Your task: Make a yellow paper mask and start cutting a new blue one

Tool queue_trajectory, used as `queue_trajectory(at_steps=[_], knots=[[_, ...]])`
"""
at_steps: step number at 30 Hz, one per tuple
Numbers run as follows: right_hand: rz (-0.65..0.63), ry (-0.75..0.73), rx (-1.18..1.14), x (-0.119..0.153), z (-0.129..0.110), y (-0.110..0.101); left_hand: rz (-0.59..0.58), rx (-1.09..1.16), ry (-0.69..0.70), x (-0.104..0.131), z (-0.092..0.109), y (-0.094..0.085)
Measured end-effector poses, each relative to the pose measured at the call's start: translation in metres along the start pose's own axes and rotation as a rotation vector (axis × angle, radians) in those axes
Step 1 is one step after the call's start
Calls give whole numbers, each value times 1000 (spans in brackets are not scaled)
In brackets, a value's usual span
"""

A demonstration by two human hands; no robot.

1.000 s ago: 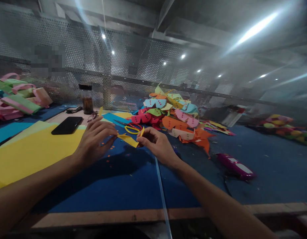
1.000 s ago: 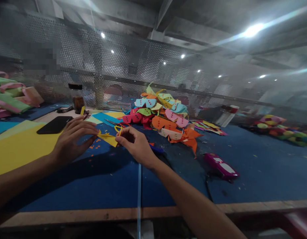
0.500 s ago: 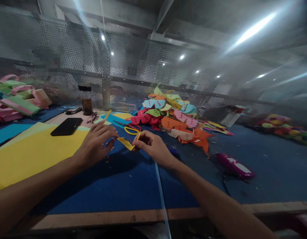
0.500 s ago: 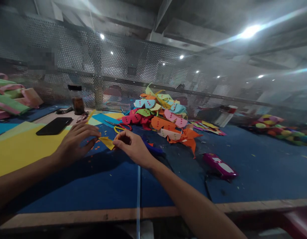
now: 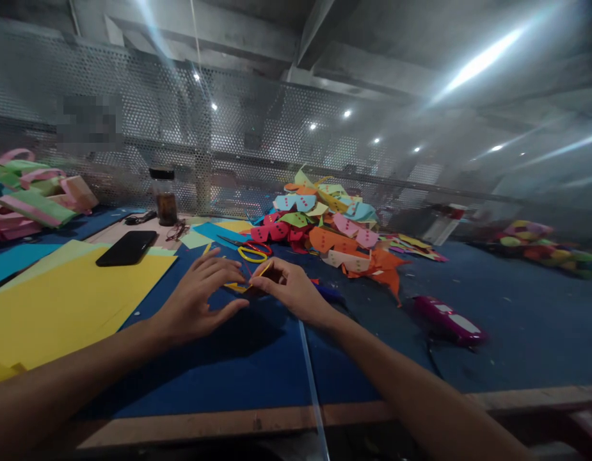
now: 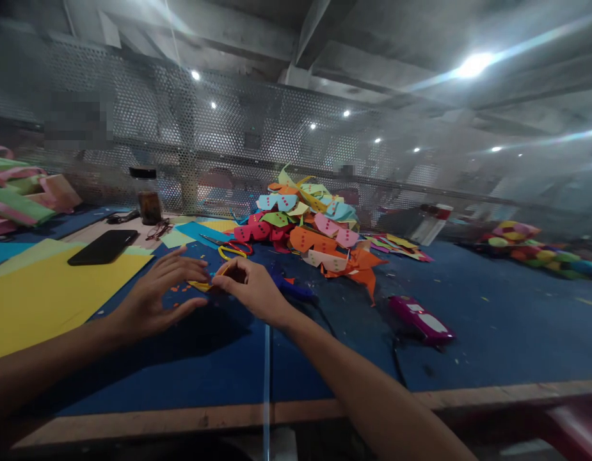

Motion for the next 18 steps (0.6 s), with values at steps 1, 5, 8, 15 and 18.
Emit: queue_trajectory(at_steps=[1, 5, 8, 15, 18], knots=[[2, -9, 9, 0, 0, 0, 14, -2, 10, 0, 1, 3], [-14, -7, -20, 0, 1, 1, 72, -9, 7, 1, 1, 7], [-12, 12, -57, 0, 2, 1, 91, -26, -19, 2, -1, 6], [5, -38, -39, 0, -1, 3, 73, -61, -14, 1, -1, 9], [27, -53, -35, 0, -3, 1, 93, -70, -27, 0, 0, 8]])
Point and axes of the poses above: each hand's wrist, its own x-axis away from the middle knuckle, its own y-axis out of the palm, z = x × y, the point moved 3 cm from there along -x, towards the middle knuckle, and after that the axes turned 4 degrees about z, right-handed, at the moved point
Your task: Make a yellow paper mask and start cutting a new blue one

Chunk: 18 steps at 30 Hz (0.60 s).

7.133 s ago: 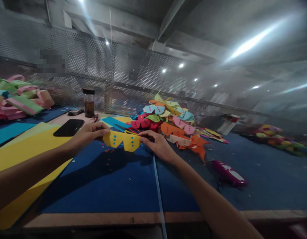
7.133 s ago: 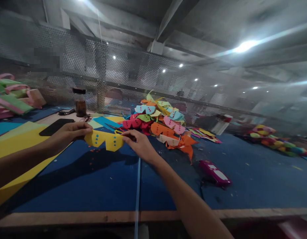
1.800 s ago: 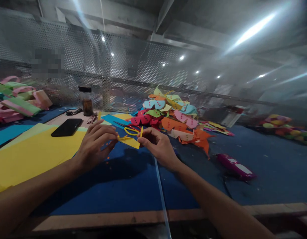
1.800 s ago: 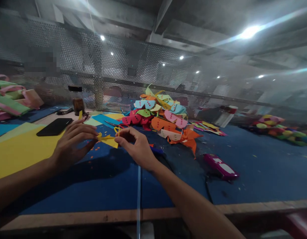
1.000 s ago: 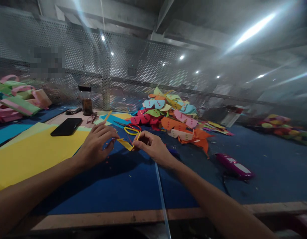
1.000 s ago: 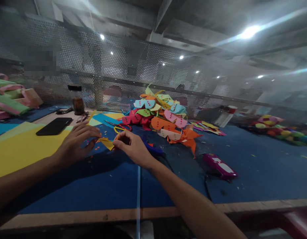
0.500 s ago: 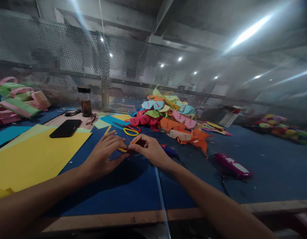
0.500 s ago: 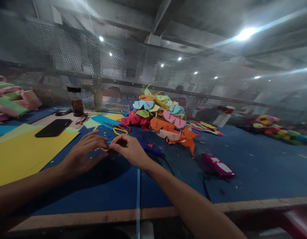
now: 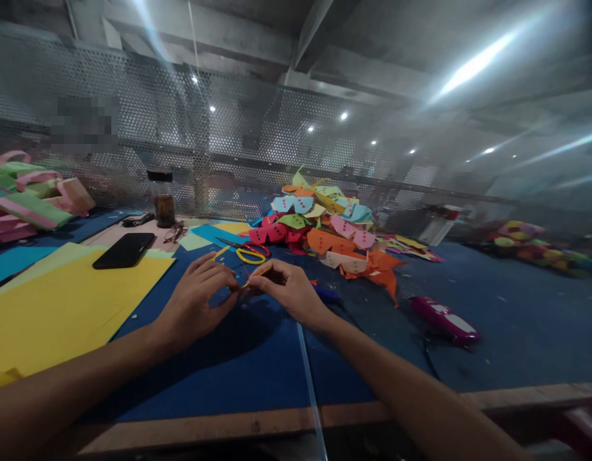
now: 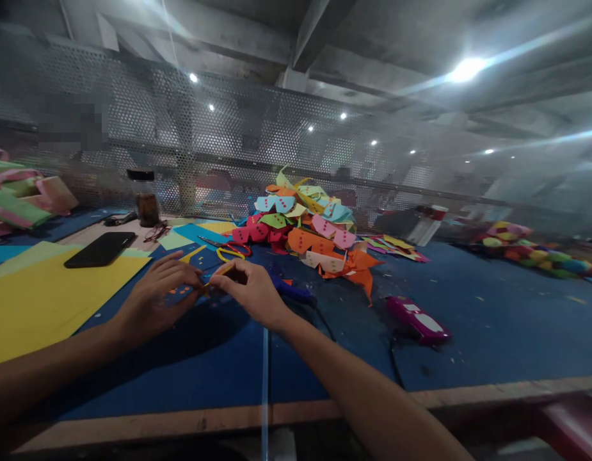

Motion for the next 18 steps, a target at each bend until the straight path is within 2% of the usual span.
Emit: queue_trajectory(at_steps=[4, 10, 18], knots=[[55, -25, 37, 0, -3, -2, 1, -1, -22, -1, 0, -1], [10, -36, 71, 2, -4, 3, -9, 24, -21, 1, -1, 2], [41, -65, 93, 2, -2, 1, 2, 46, -53, -2, 3, 0]])
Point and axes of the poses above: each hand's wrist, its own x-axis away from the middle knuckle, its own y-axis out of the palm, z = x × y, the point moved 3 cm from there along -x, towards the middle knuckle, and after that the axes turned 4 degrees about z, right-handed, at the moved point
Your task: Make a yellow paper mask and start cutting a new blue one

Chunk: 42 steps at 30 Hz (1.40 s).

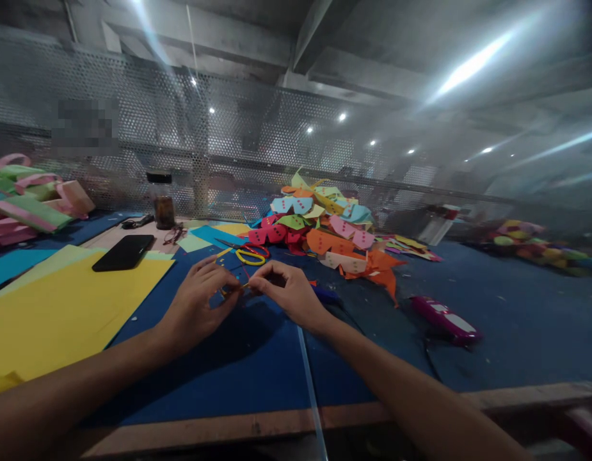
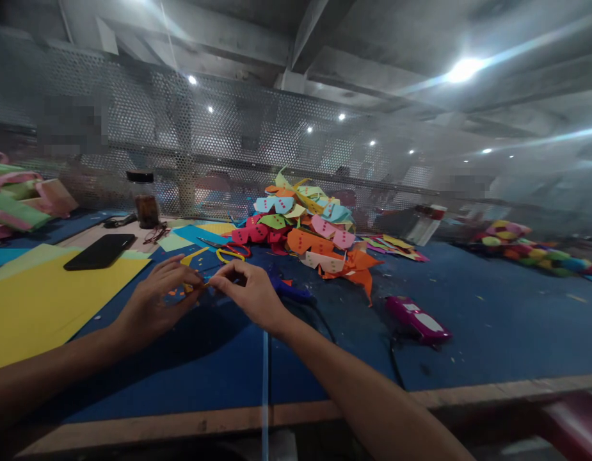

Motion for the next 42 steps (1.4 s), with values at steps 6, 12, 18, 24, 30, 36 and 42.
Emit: queue_trajectory(at_steps=[6, 12, 18, 24, 30, 36, 42], knots=[[-32, 20, 0, 2, 2, 1, 11, 63, -65, -3, 0, 2], [11, -7, 42, 0, 0, -3, -56, 80, -166, -11, 5, 3], [46, -2, 46, -1, 3, -6, 22, 128, -238, -13, 8, 9], [40, 11, 48, -3, 7, -7, 65, 146, -314, -6, 1, 15], [-6, 42, -6, -2, 6, -7, 76, 159, -348, -4, 1, 13], [13, 23, 67, 0, 2, -6, 63, 167, -333, -7, 4, 11], [-3, 27, 96, 1, 5, -5, 46, 191, -342, -7, 4, 12]])
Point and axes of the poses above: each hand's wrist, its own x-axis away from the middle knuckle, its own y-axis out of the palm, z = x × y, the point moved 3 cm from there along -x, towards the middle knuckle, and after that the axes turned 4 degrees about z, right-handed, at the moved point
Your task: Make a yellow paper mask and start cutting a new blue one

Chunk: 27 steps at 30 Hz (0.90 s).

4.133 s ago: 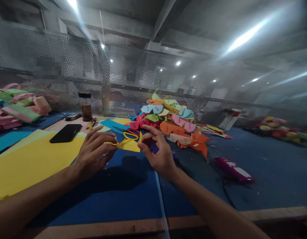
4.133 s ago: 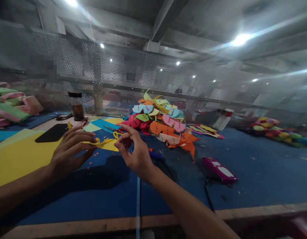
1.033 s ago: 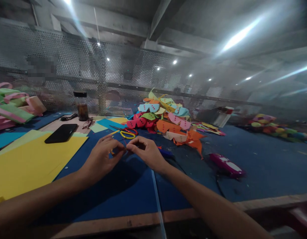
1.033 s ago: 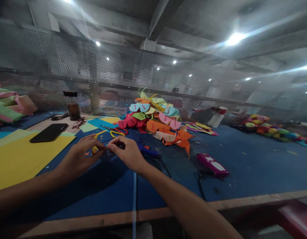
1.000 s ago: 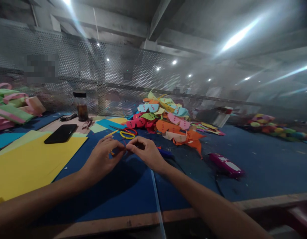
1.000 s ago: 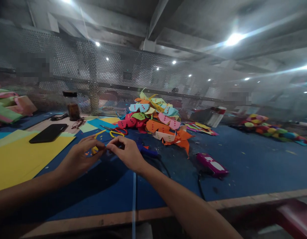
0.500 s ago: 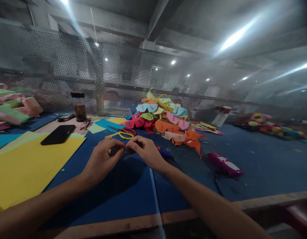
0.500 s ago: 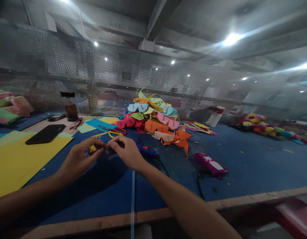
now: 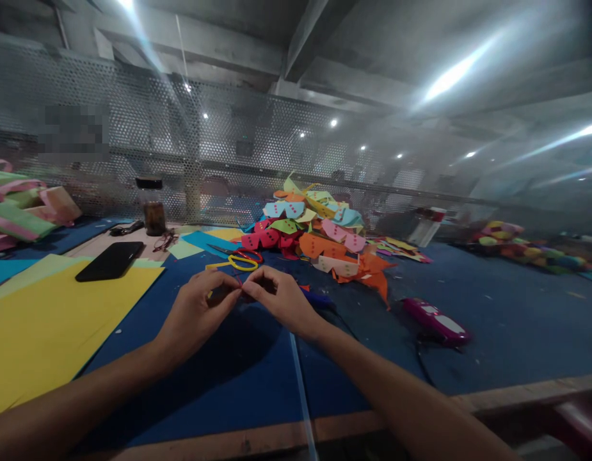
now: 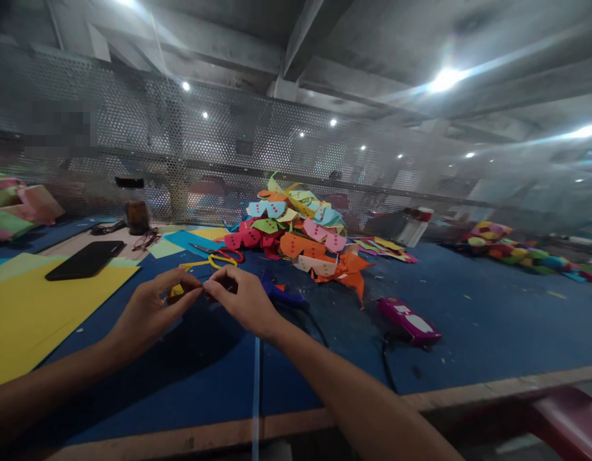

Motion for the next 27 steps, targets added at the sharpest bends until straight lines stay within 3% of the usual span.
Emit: queue_trajectory(at_steps=[13, 27], knots=[[-52, 53, -22, 0, 0, 1, -22, 3, 73, 1, 3, 1], [-29, 46, -19, 0, 3, 2, -45, 47, -58, 3, -5, 5]])
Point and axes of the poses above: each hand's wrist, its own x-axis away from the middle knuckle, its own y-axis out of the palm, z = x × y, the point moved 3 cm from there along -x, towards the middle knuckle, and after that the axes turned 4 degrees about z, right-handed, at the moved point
